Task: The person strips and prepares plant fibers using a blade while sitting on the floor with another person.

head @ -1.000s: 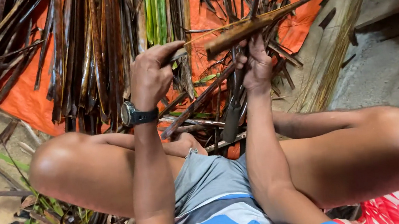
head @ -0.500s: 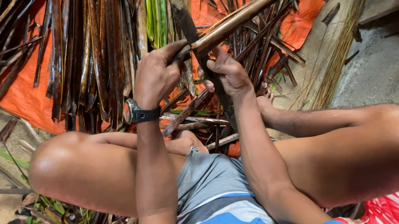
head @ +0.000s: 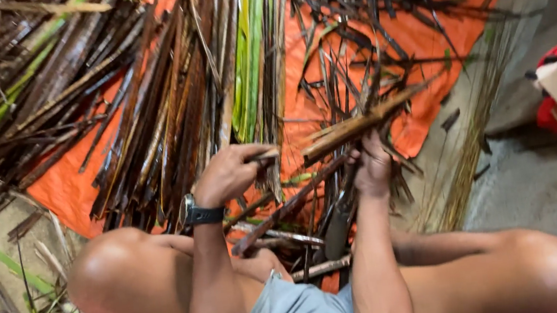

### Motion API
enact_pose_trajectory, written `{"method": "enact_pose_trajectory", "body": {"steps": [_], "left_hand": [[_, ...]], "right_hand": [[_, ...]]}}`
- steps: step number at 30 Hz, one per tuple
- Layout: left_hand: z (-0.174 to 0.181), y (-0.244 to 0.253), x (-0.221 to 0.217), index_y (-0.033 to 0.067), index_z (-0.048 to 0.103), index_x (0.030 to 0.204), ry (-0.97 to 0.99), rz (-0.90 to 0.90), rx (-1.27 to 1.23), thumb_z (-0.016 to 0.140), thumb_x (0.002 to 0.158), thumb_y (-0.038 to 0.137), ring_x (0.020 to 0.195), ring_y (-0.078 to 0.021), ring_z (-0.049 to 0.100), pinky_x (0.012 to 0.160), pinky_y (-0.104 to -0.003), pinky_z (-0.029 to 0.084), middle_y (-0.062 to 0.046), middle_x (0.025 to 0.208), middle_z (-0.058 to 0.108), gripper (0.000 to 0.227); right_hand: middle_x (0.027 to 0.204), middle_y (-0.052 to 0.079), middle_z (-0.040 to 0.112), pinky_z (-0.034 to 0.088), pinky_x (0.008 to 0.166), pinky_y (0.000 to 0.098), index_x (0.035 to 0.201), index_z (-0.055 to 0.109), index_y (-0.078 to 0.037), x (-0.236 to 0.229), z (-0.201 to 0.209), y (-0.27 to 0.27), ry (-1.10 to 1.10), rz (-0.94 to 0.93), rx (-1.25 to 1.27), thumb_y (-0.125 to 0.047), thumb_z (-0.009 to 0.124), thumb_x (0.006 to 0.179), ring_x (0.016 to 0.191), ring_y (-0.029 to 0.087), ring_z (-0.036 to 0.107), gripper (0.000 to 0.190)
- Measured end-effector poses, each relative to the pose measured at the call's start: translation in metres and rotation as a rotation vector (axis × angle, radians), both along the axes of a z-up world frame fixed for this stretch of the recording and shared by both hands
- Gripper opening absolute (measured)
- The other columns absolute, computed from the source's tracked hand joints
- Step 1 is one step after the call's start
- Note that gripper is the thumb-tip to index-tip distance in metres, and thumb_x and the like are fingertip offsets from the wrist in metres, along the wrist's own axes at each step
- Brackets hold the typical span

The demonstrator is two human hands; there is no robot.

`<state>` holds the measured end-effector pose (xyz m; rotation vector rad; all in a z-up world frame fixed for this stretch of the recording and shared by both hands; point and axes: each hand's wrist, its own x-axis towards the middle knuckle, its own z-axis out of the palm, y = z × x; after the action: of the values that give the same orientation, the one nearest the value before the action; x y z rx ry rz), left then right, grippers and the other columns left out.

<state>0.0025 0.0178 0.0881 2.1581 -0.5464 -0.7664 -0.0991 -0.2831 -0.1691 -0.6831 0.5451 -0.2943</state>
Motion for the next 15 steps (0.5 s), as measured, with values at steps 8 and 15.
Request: {"method": "enact_pose_trajectory", "body": {"steps": [8, 15], "left_hand": [[-0.114, -0.012, 0.008, 0.0269, 0.078, 0.112, -0.118, 0.000, 0.318, 0.056, 0.085, 0.031, 0.096, -0.0438, 0.072, 0.094, -0.055, 0.054, -0.010, 0.098, 0.079, 0.036], [-0.123, -0.019, 0.005, 0.0266, 0.075, 0.112, -0.117, 0.122, 0.131, 0.060, 0.092, 0.037, 0.105, -0.0408, 0.071, 0.100, -0.055, 0.050, -0.008, 0.101, 0.078, 0.027]], "right_hand": [[0.100, 0.013, 0.068, 0.054, 0.056, 0.0357, 0.131, 0.059, -0.019, 0.007, 0.014, -0.014, -0.107, 0.051, -0.147, -0.015, 0.060, 0.096, 0.065, 0.026, 0.062, 0.036], [0.098, 0.010, 0.070, 0.055, 0.058, 0.0340, 0.136, 0.058, -0.022, 0.002, 0.018, -0.006, -0.117, 0.052, -0.128, -0.014, 0.056, 0.099, 0.065, 0.023, 0.064, 0.038]]}}
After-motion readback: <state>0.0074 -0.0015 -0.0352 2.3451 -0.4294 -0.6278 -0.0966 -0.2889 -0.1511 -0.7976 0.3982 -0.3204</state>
